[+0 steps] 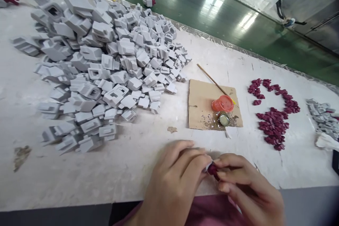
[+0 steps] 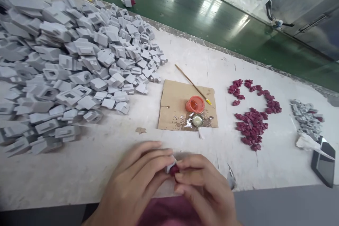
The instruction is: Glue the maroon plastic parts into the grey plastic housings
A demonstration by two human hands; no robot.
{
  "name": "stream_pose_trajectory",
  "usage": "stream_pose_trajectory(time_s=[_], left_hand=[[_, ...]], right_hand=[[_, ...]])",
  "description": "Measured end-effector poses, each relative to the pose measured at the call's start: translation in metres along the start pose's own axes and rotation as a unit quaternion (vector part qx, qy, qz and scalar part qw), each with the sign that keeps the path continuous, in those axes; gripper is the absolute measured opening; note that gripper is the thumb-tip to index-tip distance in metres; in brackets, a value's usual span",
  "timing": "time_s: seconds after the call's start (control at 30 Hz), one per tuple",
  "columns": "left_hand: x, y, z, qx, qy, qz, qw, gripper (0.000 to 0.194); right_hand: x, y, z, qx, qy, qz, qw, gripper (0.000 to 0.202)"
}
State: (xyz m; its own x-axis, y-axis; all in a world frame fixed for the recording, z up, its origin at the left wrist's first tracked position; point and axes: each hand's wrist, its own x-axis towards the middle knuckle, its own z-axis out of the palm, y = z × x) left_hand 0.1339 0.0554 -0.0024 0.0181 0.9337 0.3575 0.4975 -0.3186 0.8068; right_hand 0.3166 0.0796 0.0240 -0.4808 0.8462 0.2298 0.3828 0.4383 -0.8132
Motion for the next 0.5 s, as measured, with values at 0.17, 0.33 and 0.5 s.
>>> stream_pose_trajectory(time_s=[0.17, 0.33, 0.5], left_hand=[[-0.003, 0.001, -0.013, -0.005, -0.058, 0.063, 0.996, 0.016], [-0.009, -0.003, -0.011, -0.01, -0.059, 0.12, 0.991, 0.025], [-0.014, -0.01, 0.001, -0.02, 0.005, 0.15, 0.989, 0.034]], right_hand=[[0.001, -0.008, -0.007, 0.193, -0.07, 0.209, 0.956, 0.04], [-0.005, -0.016, -0.014, 0.333, -0.241, 0.352, 0.841, 0.026], [-0.006, -0.015, -0.013, 0.362, -0.219, 0.486, 0.765, 0.02]])
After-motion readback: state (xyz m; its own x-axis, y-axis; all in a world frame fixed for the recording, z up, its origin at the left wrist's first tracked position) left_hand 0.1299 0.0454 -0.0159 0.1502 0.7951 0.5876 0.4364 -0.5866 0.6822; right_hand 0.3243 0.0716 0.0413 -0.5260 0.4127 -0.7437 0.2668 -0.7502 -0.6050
